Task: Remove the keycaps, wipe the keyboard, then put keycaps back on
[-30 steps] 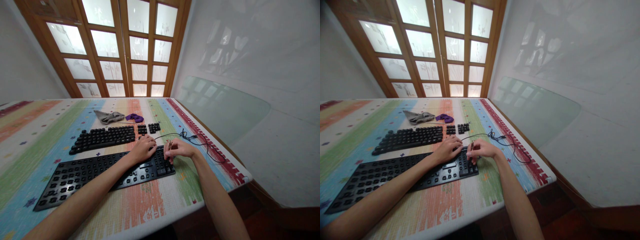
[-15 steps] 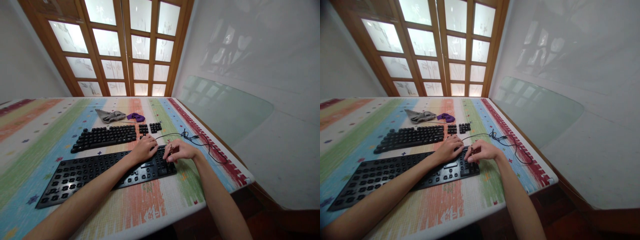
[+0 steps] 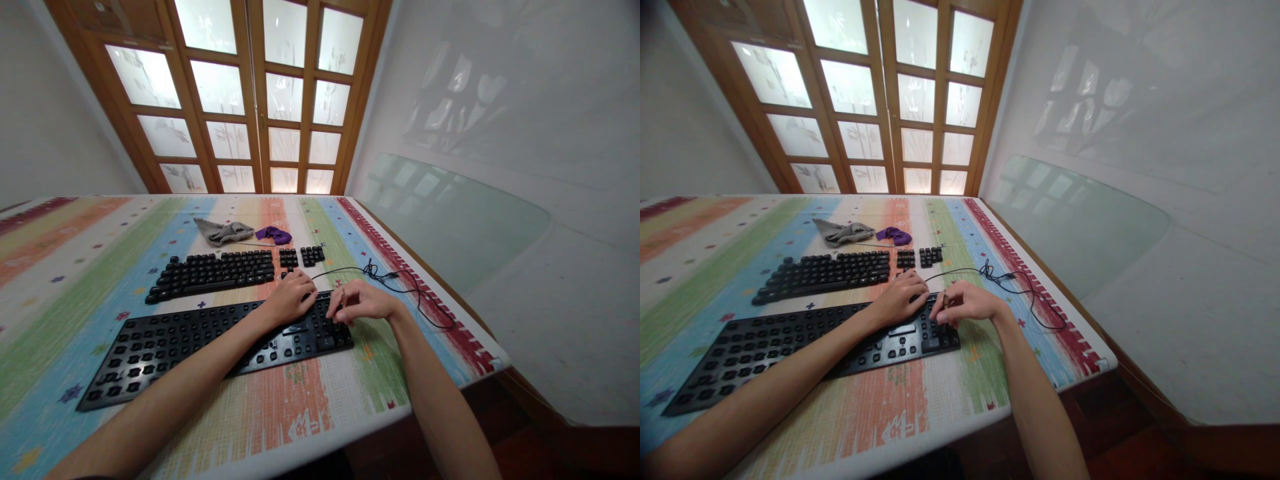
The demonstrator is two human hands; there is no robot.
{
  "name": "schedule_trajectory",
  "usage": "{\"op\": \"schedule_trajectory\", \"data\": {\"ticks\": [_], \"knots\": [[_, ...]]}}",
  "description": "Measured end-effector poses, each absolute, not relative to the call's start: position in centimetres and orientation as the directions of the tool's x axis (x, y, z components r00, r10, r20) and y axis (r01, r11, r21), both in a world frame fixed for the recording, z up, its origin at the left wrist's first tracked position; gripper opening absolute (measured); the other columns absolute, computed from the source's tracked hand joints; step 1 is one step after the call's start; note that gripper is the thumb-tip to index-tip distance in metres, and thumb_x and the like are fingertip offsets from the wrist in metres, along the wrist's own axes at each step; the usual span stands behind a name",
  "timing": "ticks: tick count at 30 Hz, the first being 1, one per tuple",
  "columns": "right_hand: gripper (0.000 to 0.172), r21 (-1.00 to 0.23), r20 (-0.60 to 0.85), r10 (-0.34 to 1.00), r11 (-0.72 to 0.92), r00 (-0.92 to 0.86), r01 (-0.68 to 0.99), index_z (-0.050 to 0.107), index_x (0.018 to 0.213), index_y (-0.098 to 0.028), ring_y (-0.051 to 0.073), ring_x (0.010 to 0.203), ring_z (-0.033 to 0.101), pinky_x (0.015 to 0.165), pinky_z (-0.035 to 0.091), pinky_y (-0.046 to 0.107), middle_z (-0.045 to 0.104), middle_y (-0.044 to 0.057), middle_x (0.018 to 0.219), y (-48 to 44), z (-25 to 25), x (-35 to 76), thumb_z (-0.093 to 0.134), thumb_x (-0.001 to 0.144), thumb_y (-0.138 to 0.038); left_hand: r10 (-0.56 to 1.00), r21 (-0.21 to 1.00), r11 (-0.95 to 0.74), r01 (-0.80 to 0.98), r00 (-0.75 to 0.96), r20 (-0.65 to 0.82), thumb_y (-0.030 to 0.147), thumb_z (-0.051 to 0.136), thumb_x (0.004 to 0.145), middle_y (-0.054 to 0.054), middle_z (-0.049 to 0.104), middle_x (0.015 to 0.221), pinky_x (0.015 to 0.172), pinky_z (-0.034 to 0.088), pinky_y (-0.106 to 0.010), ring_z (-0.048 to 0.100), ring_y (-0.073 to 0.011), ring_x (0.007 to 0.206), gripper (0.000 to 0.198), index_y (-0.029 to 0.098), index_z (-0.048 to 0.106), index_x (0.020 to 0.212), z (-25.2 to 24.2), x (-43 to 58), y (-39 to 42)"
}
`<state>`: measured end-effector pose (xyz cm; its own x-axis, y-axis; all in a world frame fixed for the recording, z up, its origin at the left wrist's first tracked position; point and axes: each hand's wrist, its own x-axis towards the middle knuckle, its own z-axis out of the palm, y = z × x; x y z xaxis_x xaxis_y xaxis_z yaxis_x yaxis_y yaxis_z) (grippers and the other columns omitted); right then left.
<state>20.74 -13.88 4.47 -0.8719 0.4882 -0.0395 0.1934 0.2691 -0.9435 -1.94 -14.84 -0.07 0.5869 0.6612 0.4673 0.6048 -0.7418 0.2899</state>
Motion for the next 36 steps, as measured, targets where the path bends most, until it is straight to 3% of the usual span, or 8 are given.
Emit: {"op": "schedule_trajectory", "data": {"ticks": [6,10,15,17,22,26,31,36], "knots": [[0.039,-0.982,-0.072,0.755,0.06,-0.651,0.179,0.063,0.09,-0.013,0.009,0.048,0.056,0.041,0.045,0.019,0.064,0.001,0.069,-13.1,3.1,20.0,0.062,0.086,-0.052,0.657,0.284,-0.746,0.602,0.594,0.464,0.02,0.048,0.095,-0.008,0.066,0.086,0.086,0.045,-0.038,0.054,-0.0226,0.09,0.023,0.017,0.067,0.082,-0.1,-1.9,-14.8],[0.041,-0.997,0.029,0.805,0.067,-0.593,0.043,0.063,0.092,-0.013,0.009,0.053,0.058,0.048,0.049,0.021,0.066,0.002,0.075,-12.9,3.0,19.9,0.063,0.085,-0.054,0.656,0.339,-0.748,0.57,0.56,0.506,0.02,0.05,0.092,-0.008,0.067,0.093,0.089,0.046,-0.039,0.055,-0.0232,0.095,0.018,0.017,0.067,0.096,-0.2,-2.2,-14.8],[0.043,-0.987,0.161,0.844,0.148,-0.511,-0.066,0.063,0.092,-0.014,0.011,0.06,0.06,0.054,0.052,0.025,0.067,0.005,0.082,-13.1,3.4,19.8,0.064,0.084,-0.056,0.686,0.506,-0.727,0.463,0.521,0.508,0.011,0.057,0.075,-0.007,0.066,0.11,0.094,0.047,-0.039,0.057,-0.0229,0.103,0.049,0.019,0.057,0.124,0.5,-3.1,-15.0],[0.043,-0.984,0.178,0.867,0.166,-0.466,-0.067,0.064,0.09,-0.014,0.012,0.058,0.059,0.052,0.05,0.025,0.067,0.005,0.079,-13.1,3.5,19.8,0.065,0.083,-0.057,0.7,0.534,-0.713,0.455,0.516,0.494,0.012,0.06,0.074,-0.006,0.066,0.109,0.094,0.047,-0.04,0.057,-0.0232,0.102,0.048,0.019,0.058,0.121,0.9,-3.1,-15.2],[0.042,-0.964,0.26,0.929,0.234,-0.263,-0.126,0.062,0.084,-0.016,0.012,0.054,0.056,0.047,0.046,0.025,0.065,0.004,0.072,-12.7,3.4,20.3,0.065,0.082,-0.058,0.67,0.522,-0.734,0.435,0.589,0.452,0.028,0.063,0.085,-0.008,0.067,0.103,0.093,0.048,-0.039,0.058,-0.0229,0.102,0.022,0.019,0.067,0.105,1.4,-2.1,-15.5],[0.041,-0.941,0.32,0.943,0.306,-0.093,-0.145,0.06,0.085,-0.018,0.012,0.052,0.053,0.044,0.043,0.024,0.063,0.003,0.07,-12.0,3.1,21.0,0.061,0.084,-0.059,0.6,0.467,-0.783,0.411,0.7,0.388,0.038,0.066,0.088,-0.008,0.067,0.103,0.091,0.048,-0.038,0.059,-0.0226,0.1,0.024,0.02,0.07,0.104,1.3,-0.7,-15.5],[0.046,-0.943,0.301,0.953,0.292,-0.036,-0.159,0.058,0.083,-0.018,0.011,0.046,0.051,0.039,0.042,0.024,0.061,0.002,0.066,-11.7,3.1,20.9,0.06,0.082,-0.064,0.555,0.437,-0.808,0.395,0.758,0.341,0.03,0.065,0.09,-0.008,0.065,0.101,0.09,0.048,-0.036,0.06,-0.0218,0.098,0.017,0.021,0.072,0.101,1.4,0.5,-15.2],[0.048,-0.937,0.294,0.955,0.294,0.03,-0.188,0.057,0.082,-0.018,0.01,0.043,0.049,0.038,0.042,0.024,0.061,0.001,0.065,-12.1,3.4,20.2,0.062,0.079,-0.066,0.614,0.522,-0.755,0.397,0.707,0.351,0.025,0.059,0.093,-0.006,0.068,0.1,0.087,0.05,-0.033,0.063,-0.0195,0.095,0.014,0.019,0.067,0.101,2.0,0.7,-14.6]]}}
